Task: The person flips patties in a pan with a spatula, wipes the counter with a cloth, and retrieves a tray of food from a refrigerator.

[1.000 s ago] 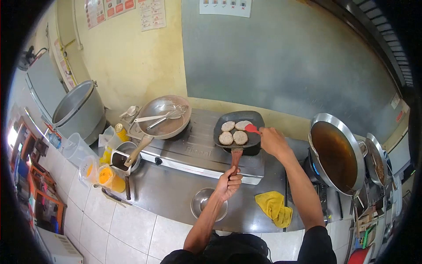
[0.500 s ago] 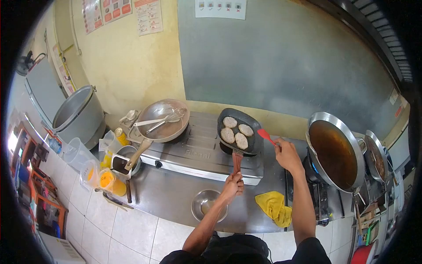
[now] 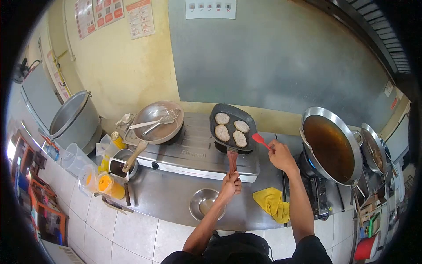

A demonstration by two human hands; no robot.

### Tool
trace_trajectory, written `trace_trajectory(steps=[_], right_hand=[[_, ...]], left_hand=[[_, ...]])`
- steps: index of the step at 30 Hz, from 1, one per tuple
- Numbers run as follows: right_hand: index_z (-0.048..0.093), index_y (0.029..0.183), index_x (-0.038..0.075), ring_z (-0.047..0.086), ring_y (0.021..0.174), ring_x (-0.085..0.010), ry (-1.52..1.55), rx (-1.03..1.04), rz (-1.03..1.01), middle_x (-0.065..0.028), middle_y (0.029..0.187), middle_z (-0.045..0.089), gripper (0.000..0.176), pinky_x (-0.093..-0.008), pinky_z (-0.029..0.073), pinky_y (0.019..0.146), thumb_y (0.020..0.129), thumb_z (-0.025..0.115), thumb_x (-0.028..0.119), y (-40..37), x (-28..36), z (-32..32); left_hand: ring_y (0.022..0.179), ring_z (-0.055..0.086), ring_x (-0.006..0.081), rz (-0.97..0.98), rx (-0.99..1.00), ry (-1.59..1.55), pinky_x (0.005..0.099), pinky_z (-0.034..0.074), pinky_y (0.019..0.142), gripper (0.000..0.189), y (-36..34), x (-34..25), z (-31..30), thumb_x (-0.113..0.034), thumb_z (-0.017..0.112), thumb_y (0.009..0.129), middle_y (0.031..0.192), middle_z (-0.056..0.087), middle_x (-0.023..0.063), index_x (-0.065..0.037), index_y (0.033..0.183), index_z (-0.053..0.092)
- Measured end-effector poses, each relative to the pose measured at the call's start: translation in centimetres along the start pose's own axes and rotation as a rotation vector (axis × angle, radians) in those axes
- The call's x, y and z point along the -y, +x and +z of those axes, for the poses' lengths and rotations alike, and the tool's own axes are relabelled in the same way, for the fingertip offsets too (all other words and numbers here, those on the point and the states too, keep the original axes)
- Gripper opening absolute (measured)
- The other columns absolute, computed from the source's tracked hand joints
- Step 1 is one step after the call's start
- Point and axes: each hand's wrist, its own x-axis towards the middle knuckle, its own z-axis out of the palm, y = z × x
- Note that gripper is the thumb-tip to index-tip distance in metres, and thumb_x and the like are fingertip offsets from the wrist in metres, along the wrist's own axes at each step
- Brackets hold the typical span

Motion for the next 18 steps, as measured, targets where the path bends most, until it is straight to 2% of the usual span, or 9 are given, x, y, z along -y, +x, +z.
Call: trace_trajectory(steps=[6, 12, 15, 18], right_hand=[[0.060, 0.106, -0.003, 0.065, 0.093, -0.0416, -0.035, 0.011, 0.006, -0.0264, 0.095, 0.067, 0.024, -0.0453, 0.050, 0.083, 0.083, 0.054, 0.004, -0.8, 1.4, -0.4], [0.062, 0.102, -0.002, 0.066, 0.090, -0.0400, -0.106, -0.007, -0.118, -0.0252, 0.092, 0.067, 0.021, -0.0462, 0.050, 0.079, 0.082, 0.055, 0.003, -1.3, 1.3, -0.1], [0.062, 0.099, -0.002, 0.066, 0.084, -0.0378, -0.039, -0.028, -0.155, -0.0235, 0.088, 0.066, 0.018, -0.0440, 0.051, 0.075, 0.082, 0.056, 0.001, -1.1, -0.4, 1.1], [0.060, 0.102, -0.002, 0.067, 0.078, -0.0326, 0.002, -0.052, -0.161, -0.0203, 0.083, 0.066, 0.019, -0.0396, 0.051, 0.072, 0.083, 0.055, -0.003, -1.9, 1.2, 0.4]], left_hand=[[0.046, 0.028, 0.0047, 0.013, -0.017, -0.009, 0.0232, 0.022, 0.041, 0.021, -0.2, -0.2, 0.0, -0.031, 0.050, 0.100, 0.063, 0.032, -0.0063, -0.018, 0.089, 0.037], [0.046, 0.028, 0.0029, 0.012, 0.021, -0.050, 0.0221, 0.020, 0.039, 0.024, 0.1, 0.0, -1.0, -0.036, 0.050, 0.100, 0.062, 0.032, -0.0085, -0.017, 0.088, 0.041], [0.045, 0.027, 0.0017, -0.013, 0.185, -0.286, 0.0206, 0.018, 0.037, 0.026, 0.1, 0.1, -2.3, -0.040, 0.050, 0.100, 0.063, 0.032, -0.0099, -0.017, 0.088, 0.047], [0.045, 0.026, 0.0000, -0.050, 0.317, -0.469, 0.0178, 0.018, 0.036, 0.026, 0.0, 0.1, -3.1, -0.041, 0.050, 0.100, 0.063, 0.031, -0.0102, -0.016, 0.092, 0.051]])
